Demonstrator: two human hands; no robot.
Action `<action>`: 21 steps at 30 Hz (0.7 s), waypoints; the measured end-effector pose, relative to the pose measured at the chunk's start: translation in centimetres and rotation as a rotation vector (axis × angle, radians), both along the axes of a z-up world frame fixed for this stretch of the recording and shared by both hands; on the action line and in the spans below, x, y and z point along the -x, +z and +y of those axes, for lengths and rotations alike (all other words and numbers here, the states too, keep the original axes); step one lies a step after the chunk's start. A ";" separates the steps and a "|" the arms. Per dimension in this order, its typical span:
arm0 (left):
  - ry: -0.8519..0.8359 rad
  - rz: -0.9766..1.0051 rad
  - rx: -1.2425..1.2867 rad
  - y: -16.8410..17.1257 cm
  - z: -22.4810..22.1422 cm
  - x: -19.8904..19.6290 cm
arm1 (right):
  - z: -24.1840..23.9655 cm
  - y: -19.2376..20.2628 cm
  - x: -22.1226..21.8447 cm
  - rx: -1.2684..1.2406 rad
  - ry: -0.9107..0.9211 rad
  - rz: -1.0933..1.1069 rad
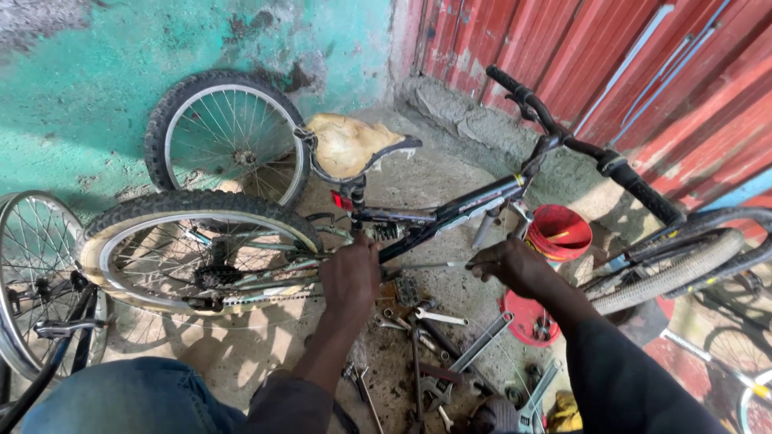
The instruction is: Adjusting and repairing the chain and derailleur system of a mountain bike
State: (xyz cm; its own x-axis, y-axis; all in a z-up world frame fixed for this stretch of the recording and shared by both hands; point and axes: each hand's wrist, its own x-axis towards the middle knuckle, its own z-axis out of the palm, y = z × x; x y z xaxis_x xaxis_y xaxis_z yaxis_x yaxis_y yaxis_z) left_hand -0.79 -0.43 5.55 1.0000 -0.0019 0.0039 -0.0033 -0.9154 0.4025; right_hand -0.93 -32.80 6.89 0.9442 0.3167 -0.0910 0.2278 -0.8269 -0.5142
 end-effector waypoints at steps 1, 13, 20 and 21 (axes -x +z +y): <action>0.007 -0.007 0.003 -0.6 -0.7 -0.2 | 1.1 1.0 0.2 0.003 0.007 -0.007; -0.003 -0.099 0.083 -3.9 4.0 -2.6 | -15.8 -5.0 -2.8 -0.646 -0.627 0.247; 0.195 -0.514 0.213 -4.2 6.2 -2.4 | -19.2 -6.9 -2.3 0.533 -0.319 -0.155; 0.195 -0.426 0.292 -4.7 5.5 -2.3 | -17.1 -7.7 -3.3 0.565 -0.135 -0.177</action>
State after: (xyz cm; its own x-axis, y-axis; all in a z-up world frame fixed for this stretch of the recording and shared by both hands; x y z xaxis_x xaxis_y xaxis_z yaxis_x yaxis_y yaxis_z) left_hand 1.50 5.03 0.81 0.8917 0.2446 0.3809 -0.0632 -0.7660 0.6398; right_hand 2.41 -49.87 -0.86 0.9888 0.1410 -0.0484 0.1433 -0.9884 0.0492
